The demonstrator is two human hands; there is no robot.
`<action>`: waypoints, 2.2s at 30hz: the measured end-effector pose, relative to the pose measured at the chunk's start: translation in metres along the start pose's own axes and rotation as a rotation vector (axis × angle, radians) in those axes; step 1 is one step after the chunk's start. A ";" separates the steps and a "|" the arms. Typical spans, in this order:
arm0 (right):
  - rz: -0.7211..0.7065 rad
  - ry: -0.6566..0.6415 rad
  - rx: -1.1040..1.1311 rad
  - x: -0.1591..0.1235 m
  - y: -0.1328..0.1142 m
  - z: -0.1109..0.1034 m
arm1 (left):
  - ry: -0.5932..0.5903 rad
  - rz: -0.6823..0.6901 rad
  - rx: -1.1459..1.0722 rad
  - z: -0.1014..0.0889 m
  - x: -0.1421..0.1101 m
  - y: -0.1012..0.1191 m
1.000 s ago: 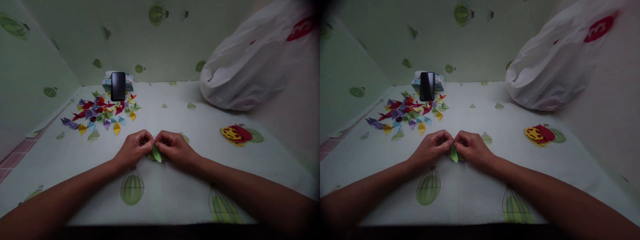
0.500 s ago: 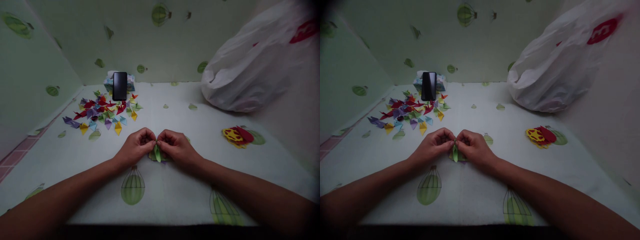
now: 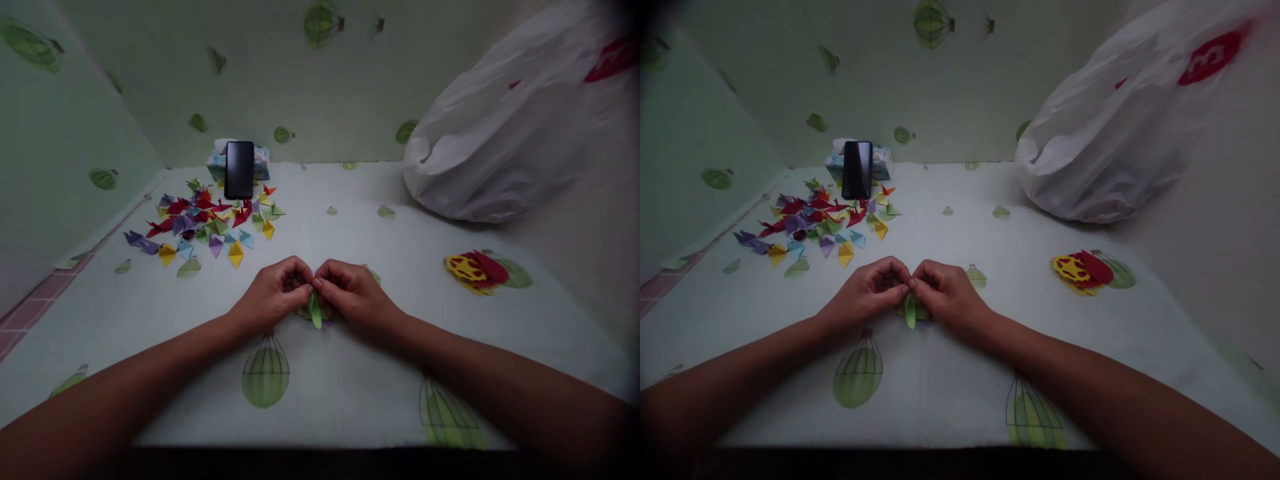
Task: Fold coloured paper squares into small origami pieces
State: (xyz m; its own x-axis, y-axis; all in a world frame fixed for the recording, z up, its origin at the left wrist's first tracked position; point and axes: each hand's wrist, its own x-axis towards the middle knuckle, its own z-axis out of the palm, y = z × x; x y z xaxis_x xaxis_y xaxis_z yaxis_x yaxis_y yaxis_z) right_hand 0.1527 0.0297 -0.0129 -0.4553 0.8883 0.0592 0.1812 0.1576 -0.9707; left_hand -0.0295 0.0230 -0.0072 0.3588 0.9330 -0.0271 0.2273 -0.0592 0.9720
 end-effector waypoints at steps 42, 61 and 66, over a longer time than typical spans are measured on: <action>-0.009 0.176 0.025 -0.002 -0.006 -0.001 | 0.011 -0.160 -0.216 0.001 0.000 0.005; 0.138 -0.003 0.410 0.002 -0.005 0.001 | 0.058 -0.134 -0.247 -0.002 0.000 0.002; 0.134 -0.006 0.399 0.002 -0.004 0.001 | 0.055 -0.144 -0.239 -0.002 0.000 0.003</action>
State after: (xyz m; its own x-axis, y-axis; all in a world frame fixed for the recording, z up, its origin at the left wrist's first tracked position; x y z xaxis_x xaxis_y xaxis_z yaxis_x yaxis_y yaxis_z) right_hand 0.1502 0.0304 -0.0092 -0.4564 0.8867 -0.0740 -0.1121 -0.1398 -0.9838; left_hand -0.0308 0.0240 -0.0040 0.2875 0.9438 -0.1628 0.0500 0.1550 0.9867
